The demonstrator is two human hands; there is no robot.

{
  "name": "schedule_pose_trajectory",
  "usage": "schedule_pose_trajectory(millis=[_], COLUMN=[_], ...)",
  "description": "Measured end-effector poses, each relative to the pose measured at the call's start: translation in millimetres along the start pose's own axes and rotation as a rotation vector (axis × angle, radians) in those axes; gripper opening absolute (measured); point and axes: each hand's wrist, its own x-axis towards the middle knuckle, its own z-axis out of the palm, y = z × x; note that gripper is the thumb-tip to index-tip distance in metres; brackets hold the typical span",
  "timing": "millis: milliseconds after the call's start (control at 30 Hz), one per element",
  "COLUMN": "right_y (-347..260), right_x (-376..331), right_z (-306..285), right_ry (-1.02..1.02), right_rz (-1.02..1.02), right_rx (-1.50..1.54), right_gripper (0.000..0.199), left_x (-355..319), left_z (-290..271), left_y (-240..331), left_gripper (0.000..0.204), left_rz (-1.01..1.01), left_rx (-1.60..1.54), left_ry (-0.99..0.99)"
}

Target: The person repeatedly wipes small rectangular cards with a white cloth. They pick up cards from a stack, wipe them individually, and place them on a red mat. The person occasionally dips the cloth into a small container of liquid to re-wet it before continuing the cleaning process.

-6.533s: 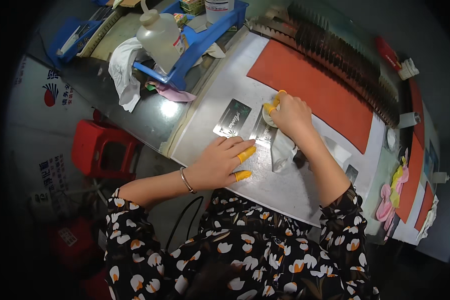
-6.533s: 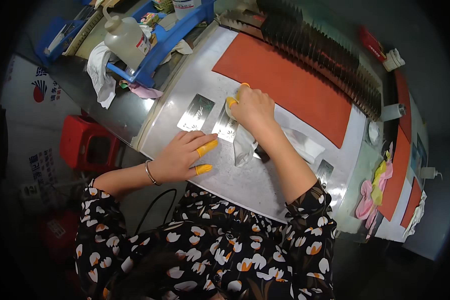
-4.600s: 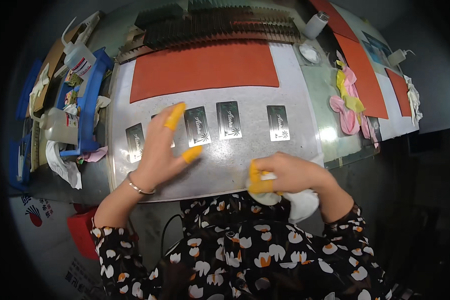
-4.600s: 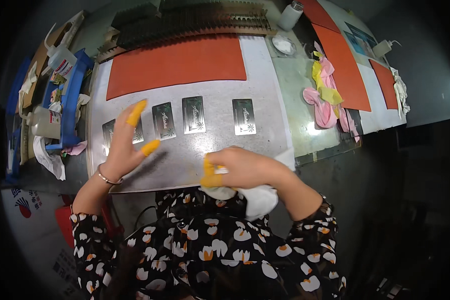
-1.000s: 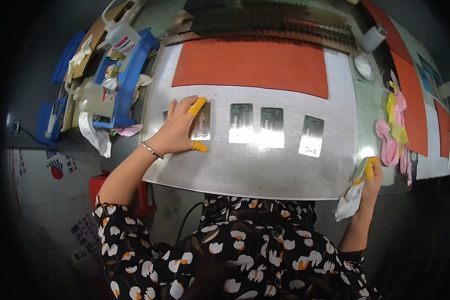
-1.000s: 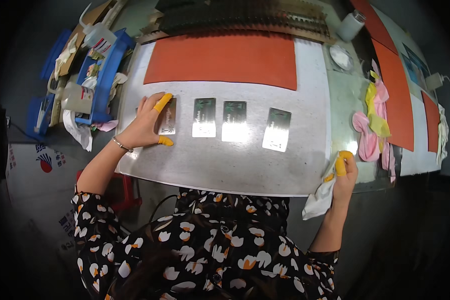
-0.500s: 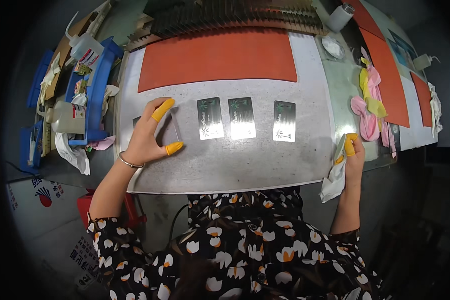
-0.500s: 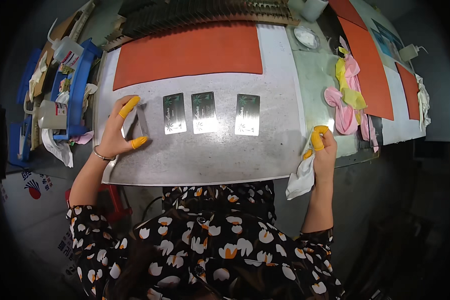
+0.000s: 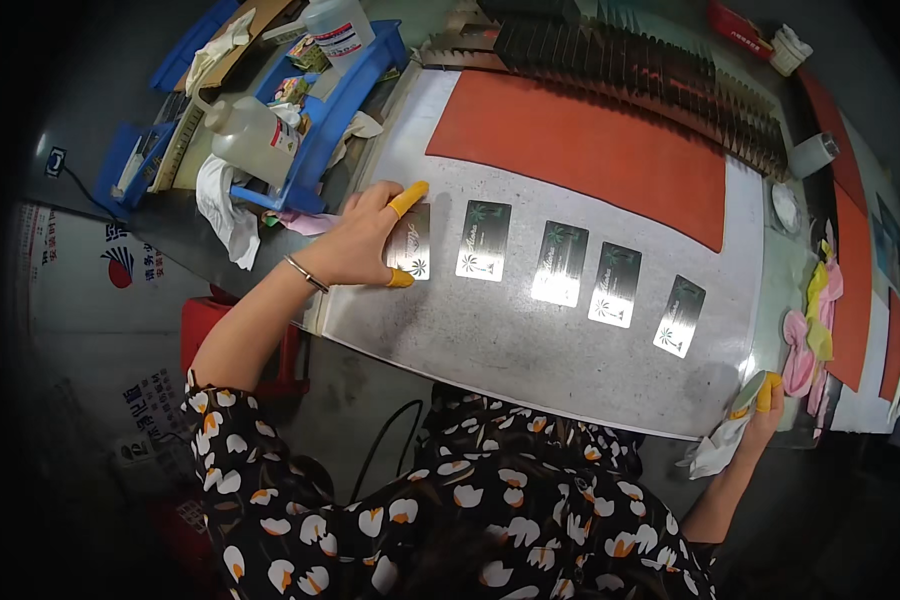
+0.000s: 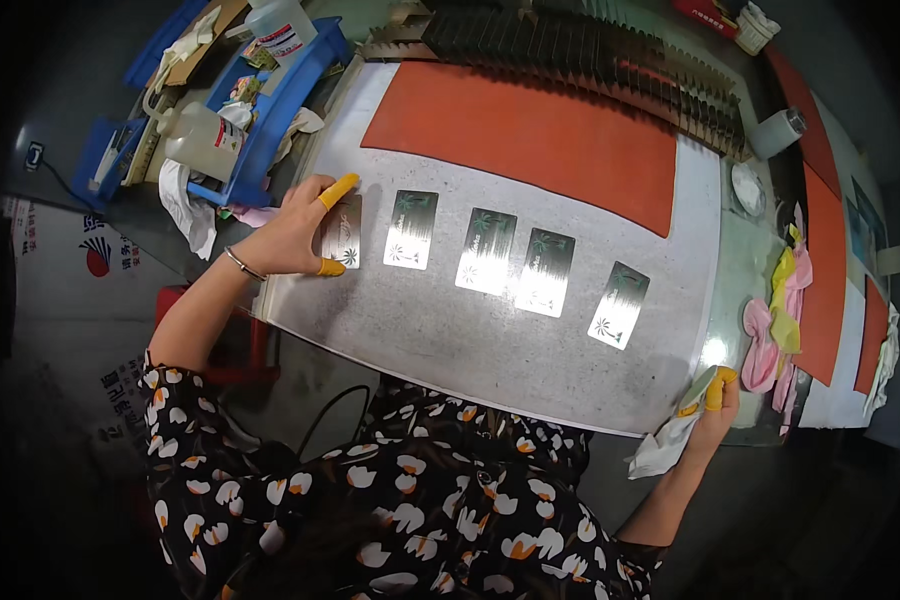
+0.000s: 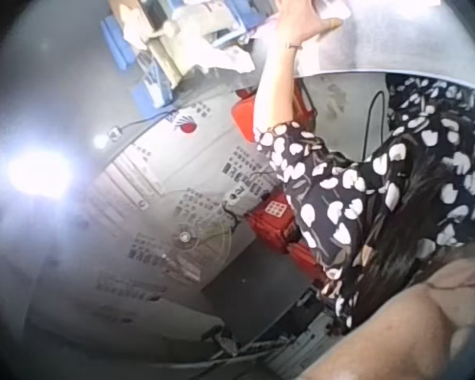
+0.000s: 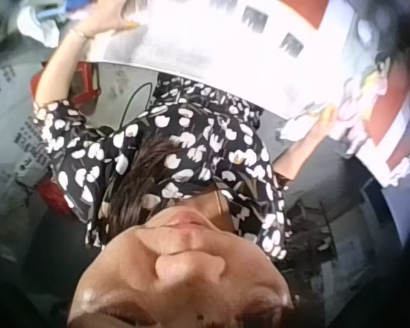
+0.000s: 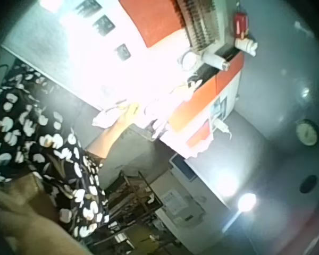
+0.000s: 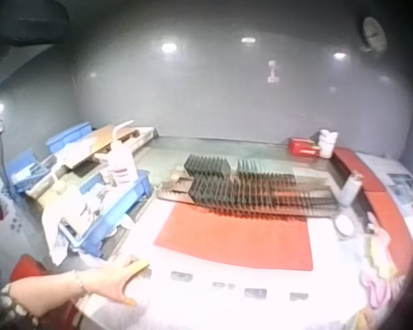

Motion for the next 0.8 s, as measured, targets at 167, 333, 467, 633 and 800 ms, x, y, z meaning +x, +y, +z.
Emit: schedule_pose_trajectory(millis=[167, 333, 467, 633, 800], right_y=[1.8, 4.2, 1.3, -7.2, -48.4], right_x=[6.4, 8.3, 5.2, 5.7, 6.3], right_z=[-0.7, -4.7, -1.3, -1.2, 44.3], right_ry=[-0.001, -0.027, 0.018, -0.035, -0.193], right_rz=[-0.053, -0.018, 0.029, 0.034, 0.033], right_rx=[-0.058, 0.003, -0.024, -0.175, -0.506], right_gripper=[0.01, 0.011, 0.011, 0.011, 0.016], left_x=[-0.7, -4.1, -6.9, -10.6, 2.7], left_z=[-16.0, -10.6, -2.0, 17.7, 26.1], left_y=[29.7, 25.3, 5.3, -18.9, 27.9], left_gripper=[0.077, 0.068, 0.074, 0.082, 0.075], left_rz=[0.12, 0.105, 0.164, 0.146, 0.083], left_rx=[0.32, 0.131, -0.227, -0.103, -0.042], left_ry=[0.007, 0.164, 0.253, 0.203, 0.293])
